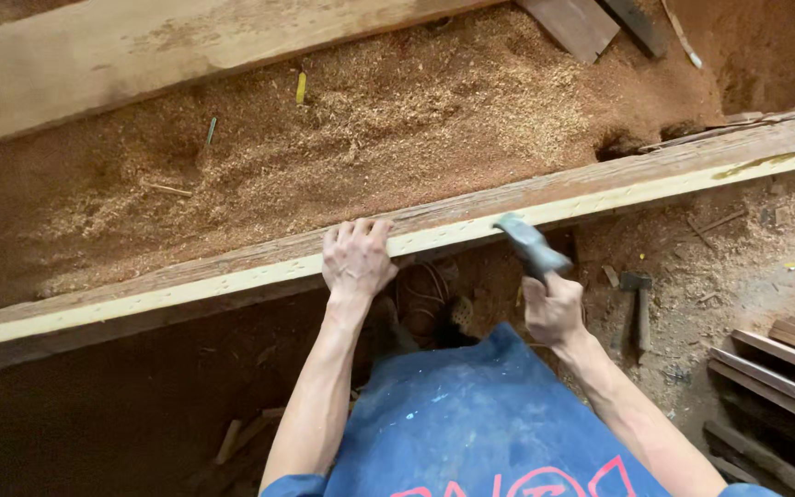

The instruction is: The person uses a hammer to repeatedly strike a long wooden plank resting on a workbench, adjusting its position and flipping it over during the process. The person briefly picks up a separate wooden board and places it back before continuing to hammer the plank.

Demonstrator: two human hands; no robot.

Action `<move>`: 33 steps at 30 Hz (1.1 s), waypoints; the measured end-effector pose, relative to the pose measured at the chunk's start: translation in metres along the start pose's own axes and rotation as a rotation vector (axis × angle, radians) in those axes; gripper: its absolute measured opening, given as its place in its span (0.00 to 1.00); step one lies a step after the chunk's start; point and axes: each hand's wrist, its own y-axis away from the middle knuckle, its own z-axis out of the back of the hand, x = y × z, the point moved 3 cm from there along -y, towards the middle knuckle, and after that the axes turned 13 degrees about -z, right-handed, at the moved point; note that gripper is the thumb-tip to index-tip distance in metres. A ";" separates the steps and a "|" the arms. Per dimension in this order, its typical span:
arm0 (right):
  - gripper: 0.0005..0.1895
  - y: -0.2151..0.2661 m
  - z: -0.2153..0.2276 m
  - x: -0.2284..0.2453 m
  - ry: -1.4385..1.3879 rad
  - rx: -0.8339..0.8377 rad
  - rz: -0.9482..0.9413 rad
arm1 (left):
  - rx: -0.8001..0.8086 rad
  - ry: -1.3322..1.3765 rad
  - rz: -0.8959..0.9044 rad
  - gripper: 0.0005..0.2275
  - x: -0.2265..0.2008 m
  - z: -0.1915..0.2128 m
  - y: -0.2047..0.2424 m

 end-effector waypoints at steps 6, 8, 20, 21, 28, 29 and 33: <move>0.23 0.001 0.000 -0.010 0.029 0.008 -0.287 | -0.026 -0.066 -0.029 0.24 0.002 0.000 -0.003; 0.25 0.008 0.003 -0.012 -0.157 -0.095 -0.214 | 0.014 -0.081 -0.023 0.25 0.003 0.001 0.000; 0.25 0.036 -0.039 -0.069 -0.283 -0.179 -0.647 | -0.268 -0.273 -0.212 0.31 -0.019 -0.008 -0.005; 0.26 0.041 -0.040 -0.070 -0.342 -0.214 -0.679 | -0.243 -0.282 -0.217 0.32 -0.026 -0.016 -0.006; 0.25 0.033 -0.009 -0.090 -0.595 -0.489 -0.752 | -0.079 -0.274 -0.180 0.30 -0.049 -0.046 -0.051; 0.25 0.031 0.003 -0.089 -0.608 -0.495 -0.746 | -0.064 -0.269 -0.183 0.29 -0.052 -0.045 -0.049; 0.26 0.011 0.065 -0.073 -0.472 -0.551 -0.579 | -0.079 -0.263 -0.246 0.26 -0.066 -0.048 -0.061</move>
